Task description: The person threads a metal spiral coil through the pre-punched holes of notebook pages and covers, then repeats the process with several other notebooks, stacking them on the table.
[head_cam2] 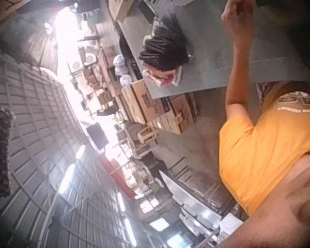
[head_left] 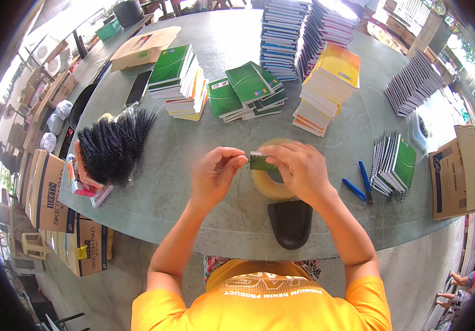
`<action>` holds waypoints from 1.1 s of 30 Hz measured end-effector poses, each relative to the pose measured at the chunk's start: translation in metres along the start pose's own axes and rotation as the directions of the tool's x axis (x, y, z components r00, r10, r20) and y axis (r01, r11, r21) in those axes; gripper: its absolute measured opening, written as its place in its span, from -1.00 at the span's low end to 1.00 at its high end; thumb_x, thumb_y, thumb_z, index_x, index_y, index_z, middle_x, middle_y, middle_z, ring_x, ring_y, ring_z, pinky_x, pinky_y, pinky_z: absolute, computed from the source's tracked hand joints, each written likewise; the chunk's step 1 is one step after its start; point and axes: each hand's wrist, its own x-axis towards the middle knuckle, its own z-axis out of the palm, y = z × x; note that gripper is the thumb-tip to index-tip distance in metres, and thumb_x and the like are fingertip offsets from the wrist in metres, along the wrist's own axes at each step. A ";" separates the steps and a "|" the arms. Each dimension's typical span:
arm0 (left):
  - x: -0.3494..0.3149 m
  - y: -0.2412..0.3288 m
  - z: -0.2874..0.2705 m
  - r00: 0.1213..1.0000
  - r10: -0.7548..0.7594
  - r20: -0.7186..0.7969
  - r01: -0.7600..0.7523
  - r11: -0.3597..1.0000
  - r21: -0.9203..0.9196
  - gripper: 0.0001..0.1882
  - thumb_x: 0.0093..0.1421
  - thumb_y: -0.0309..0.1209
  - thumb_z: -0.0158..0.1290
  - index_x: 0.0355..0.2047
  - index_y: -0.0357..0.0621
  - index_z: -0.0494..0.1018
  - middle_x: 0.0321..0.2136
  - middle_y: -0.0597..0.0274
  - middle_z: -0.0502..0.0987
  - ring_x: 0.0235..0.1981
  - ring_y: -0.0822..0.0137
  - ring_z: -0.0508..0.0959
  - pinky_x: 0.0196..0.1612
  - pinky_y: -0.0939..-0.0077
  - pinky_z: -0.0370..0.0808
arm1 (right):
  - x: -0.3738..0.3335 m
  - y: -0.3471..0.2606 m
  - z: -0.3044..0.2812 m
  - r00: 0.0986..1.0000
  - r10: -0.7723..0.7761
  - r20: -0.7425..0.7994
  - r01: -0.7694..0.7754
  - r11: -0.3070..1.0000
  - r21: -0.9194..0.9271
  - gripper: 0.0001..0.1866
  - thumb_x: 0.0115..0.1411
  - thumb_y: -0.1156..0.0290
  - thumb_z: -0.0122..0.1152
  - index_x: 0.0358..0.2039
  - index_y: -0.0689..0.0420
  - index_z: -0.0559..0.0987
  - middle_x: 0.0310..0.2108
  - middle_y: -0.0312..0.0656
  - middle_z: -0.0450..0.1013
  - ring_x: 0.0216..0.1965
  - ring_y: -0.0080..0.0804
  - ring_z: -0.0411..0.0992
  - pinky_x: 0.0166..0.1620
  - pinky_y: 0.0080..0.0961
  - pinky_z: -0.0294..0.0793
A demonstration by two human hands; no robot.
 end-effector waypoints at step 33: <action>-0.078 -0.008 0.072 0.912 0.081 0.401 -0.334 0.714 0.615 -0.51 -0.02 -0.27 0.23 -0.15 -0.29 0.36 -0.32 -0.08 0.47 -0.31 -0.03 0.49 -0.27 0.25 0.45 | 0.007 -0.015 0.015 0.985 -0.159 -0.069 0.168 0.975 0.147 -0.86 0.06 0.39 0.19 -0.38 0.11 0.45 -0.45 -0.22 0.45 -0.39 -0.16 0.45 -0.37 -0.31 0.40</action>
